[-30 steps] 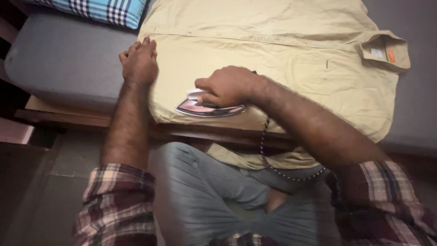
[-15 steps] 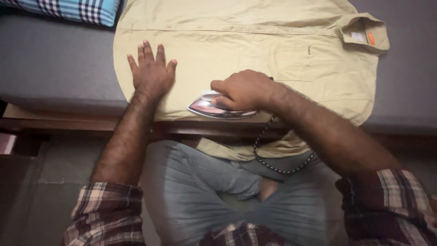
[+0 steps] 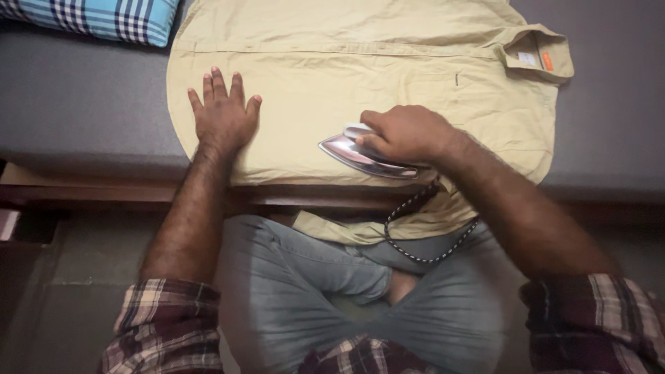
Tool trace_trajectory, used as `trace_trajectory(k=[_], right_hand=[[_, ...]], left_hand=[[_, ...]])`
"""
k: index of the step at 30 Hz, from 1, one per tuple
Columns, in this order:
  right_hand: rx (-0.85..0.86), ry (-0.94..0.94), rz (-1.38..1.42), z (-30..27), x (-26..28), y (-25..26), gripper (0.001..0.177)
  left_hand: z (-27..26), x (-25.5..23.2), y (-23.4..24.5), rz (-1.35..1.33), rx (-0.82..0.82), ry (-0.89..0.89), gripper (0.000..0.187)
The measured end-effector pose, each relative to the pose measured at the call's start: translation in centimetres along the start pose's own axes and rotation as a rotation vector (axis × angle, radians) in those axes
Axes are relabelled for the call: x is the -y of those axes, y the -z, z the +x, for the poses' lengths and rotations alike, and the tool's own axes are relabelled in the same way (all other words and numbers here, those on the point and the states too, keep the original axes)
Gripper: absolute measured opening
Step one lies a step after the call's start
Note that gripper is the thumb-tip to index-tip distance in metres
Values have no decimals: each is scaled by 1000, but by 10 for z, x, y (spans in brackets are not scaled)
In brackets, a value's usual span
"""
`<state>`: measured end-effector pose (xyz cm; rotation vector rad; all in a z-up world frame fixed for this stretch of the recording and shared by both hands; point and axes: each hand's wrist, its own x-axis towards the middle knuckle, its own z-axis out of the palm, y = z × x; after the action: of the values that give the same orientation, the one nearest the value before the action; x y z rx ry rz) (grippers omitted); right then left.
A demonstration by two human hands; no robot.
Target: The person irons a beige shirt laid out on a bed. They use an electric iron to smooth the fabric, periodically adjusting the shirt's position and sleeves to reach different areas.
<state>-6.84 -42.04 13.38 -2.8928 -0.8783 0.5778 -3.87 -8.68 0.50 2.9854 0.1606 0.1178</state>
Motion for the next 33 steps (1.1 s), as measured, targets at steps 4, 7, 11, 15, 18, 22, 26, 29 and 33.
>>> trace_trajectory(k=[4, 7, 11, 15, 18, 22, 26, 29, 33], right_hand=[[-8, -95, 20, -5, -16, 2, 46], [-79, -127, 36, -13, -29, 1, 47], [-67, -198, 50, -8, -48, -3, 50], [-88, -236, 127, -5, -85, -11, 56], [-150, -293, 369, -18, -125, -18, 58], [-366, -402, 765, -54, -187, -22, 47], [-660, -505, 878, -96, -235, -29, 33], [-873, -583, 831, -125, -264, -33, 33], [-1085, -604, 857, -149, -289, -47, 30]], left_hand=[[3, 2, -3, 2, -6, -10, 74], [4, 3, -5, -16, -27, -10, 74], [4, 4, -7, -18, -35, -10, 74], [4, 4, -9, -19, -35, -7, 73], [5, 5, -8, -1, -34, -23, 73], [4, 5, -9, 7, -41, -18, 73], [2, 3, -4, 19, -7, -12, 73], [2, 0, 0, 9, 25, -8, 73], [0, 0, 4, 20, 43, -8, 74]])
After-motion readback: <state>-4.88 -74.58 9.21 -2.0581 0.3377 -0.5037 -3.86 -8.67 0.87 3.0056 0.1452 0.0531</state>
